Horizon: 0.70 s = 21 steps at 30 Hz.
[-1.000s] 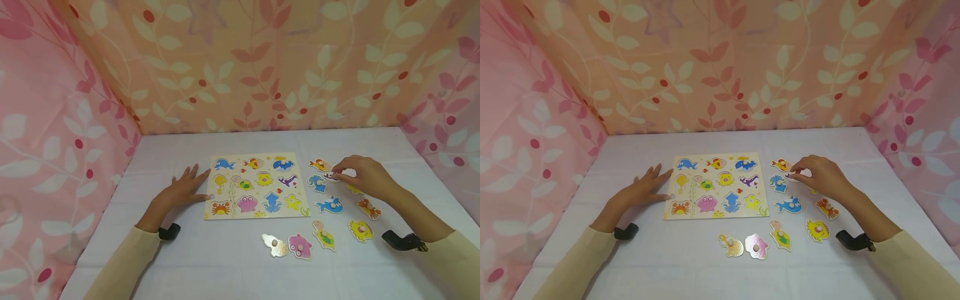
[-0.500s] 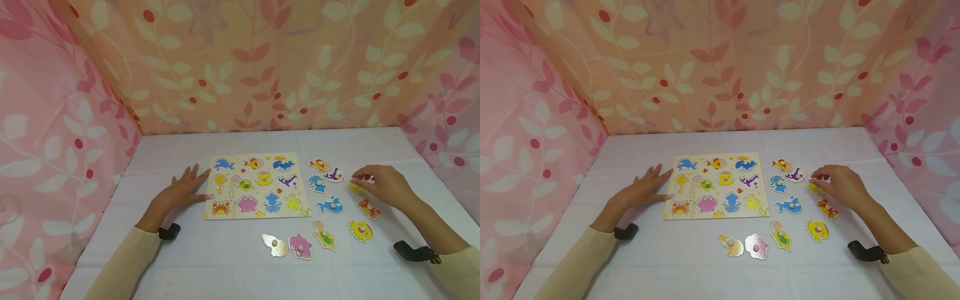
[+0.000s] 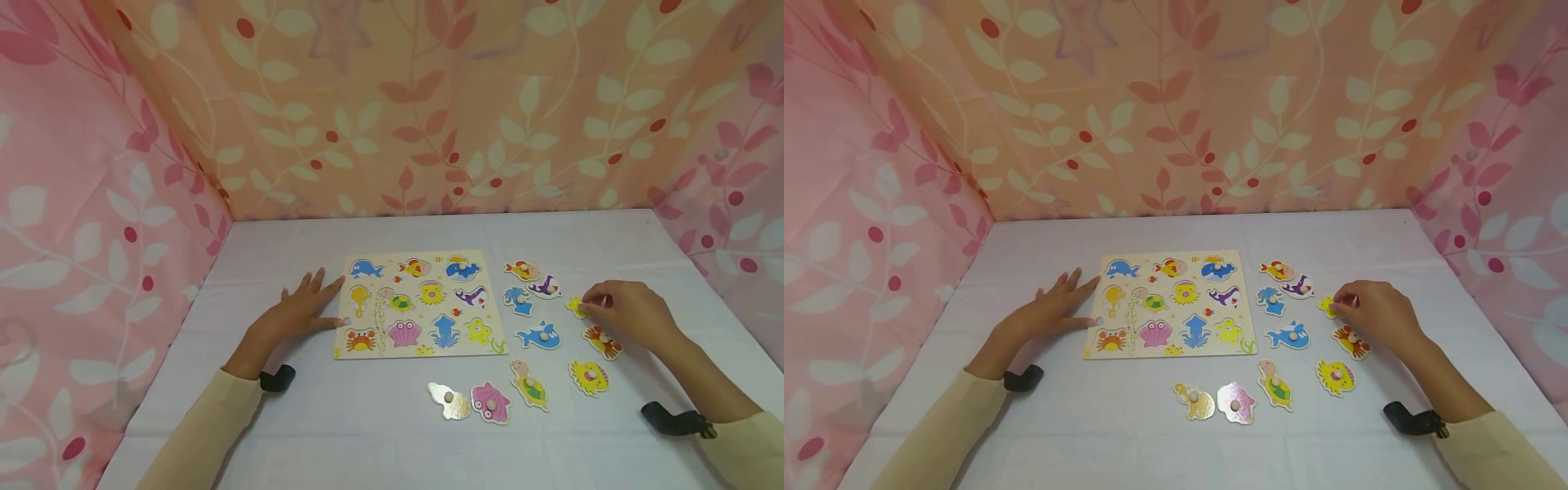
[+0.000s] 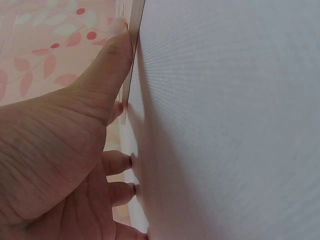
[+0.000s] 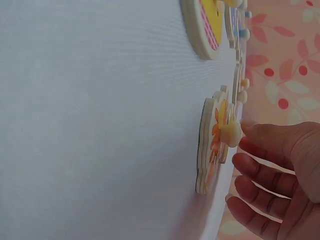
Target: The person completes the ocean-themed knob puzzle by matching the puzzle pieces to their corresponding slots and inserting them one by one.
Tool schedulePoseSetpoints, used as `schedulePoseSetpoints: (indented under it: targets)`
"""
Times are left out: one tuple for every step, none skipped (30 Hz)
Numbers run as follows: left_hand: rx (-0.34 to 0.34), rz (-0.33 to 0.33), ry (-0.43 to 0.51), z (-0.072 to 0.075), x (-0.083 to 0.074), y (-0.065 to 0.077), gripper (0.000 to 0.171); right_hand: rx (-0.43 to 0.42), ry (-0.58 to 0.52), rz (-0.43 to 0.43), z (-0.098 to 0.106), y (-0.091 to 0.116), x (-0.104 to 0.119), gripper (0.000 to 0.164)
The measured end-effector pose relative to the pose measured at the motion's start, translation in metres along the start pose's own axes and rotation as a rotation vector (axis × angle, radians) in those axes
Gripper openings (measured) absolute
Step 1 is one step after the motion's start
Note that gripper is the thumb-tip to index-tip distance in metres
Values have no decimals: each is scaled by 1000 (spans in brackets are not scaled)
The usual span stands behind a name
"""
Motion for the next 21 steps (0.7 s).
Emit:
schedulePoseSetpoints:
  targets:
    - [1,3,-2,0,1,0,99,1,3,-4,0,0,0,29]
    - [0,5,-3,0,1,0,99,4,4,-9,-1,0,0,29]
    - [-1,6,-4,-1,1,-1,99,5,9,-14,-1,0,0,28]
    - [-2,6,-6,-1,1,-1,99,7,13,-15,-2,0,0,28]
    - [-3,6,-7,-1,2,-1,99,11,15,-17,-2,0,0,28]
    - [-4,6,-10,-2,2,-1,99,16,18,-20,-2,0,0,29]
    - [-5,5,-11,-2,2,-2,99,19,21,-24,-3,0,1,29]
    - [-6,5,-13,-2,2,-2,99,24,21,-28,-3,0,1,29]
    - [-6,6,-12,-2,2,-1,99,30,20,-32,-4,0,1,29]
    - [-5,9,-11,-2,2,-1,99,36,18,-36,-4,0,1,29]
    - [-4,10,-10,-2,2,-1,99,40,17,-40,-5,-1,2,28]
    - [-4,12,-9,-2,2,-1,99,42,18,-41,-5,-1,2,27]
    - [-3,14,-8,-1,2,-1,98,45,19,-40,-5,-1,3,27]
    - [-2,16,-8,-1,2,-1,98,48,21,-37,-5,-2,4,26]
    - [-2,17,-8,-1,2,-1,98,49,24,-32,-5,-2,4,26]
    - [-1,18,-8,-2,2,-1,98,50,28,-25,-5,-3,4,26]
    - [-1,18,-10,-2,1,-1,98,52,32,-18,-4,-4,4,26]
    - [-1,17,-11,-2,1,-1,98,55,35,-10,-3,-5,4,27]
    - [1,16,-11,-2,1,-1,98,58,36,-3,-3,-5,4,28]
    - [3,17,-11,-2,0,-1,98,61,38,2,-3,-6,3,27]
    - [4,18,-10,-2,0,-1,97,65,39,5,-3,-7,3,27]
Point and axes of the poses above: each hand's wrist, its own y-axis away from the middle knuckle, its own z-axis out of the back of the hand, x = y × z, the point moved 8 cm from there along -y, towards the middle knuckle, and after that the axes turned 1 degree about y, right-handed, at the moved point
